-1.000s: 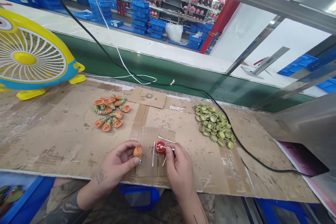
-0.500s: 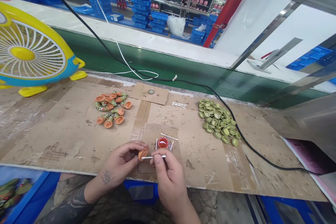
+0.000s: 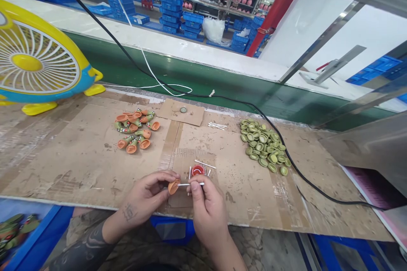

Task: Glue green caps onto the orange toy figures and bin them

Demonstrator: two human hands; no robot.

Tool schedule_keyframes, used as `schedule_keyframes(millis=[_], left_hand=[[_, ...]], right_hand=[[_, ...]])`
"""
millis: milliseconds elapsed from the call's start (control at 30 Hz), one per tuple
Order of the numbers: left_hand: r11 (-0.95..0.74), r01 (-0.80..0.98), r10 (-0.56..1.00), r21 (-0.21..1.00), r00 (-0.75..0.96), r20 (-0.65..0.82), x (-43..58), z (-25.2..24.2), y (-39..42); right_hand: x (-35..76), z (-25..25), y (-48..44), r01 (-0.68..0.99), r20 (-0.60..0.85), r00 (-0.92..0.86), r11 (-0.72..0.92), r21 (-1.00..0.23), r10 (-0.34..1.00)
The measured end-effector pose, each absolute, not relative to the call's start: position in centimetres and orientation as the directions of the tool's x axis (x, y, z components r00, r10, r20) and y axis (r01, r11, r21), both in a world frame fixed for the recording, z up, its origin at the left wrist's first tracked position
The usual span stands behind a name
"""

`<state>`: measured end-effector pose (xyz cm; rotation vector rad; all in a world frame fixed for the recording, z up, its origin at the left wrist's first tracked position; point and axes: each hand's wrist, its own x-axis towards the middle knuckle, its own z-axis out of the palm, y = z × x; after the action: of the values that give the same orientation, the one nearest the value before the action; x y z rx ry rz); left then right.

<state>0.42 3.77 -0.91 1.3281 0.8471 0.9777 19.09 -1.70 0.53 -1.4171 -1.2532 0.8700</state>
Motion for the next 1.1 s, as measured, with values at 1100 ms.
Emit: schedule_keyframes(millis=[1100], left_hand=[[0.136, -0.064, 0.922, 0.989, 0.374, -0.103, 0.4, -0.4, 3.6]], right_hand=[[19.6, 0.6, -1.6, 0.290, 0.169, 0.132, 0.125, -0.949, 0.977]])
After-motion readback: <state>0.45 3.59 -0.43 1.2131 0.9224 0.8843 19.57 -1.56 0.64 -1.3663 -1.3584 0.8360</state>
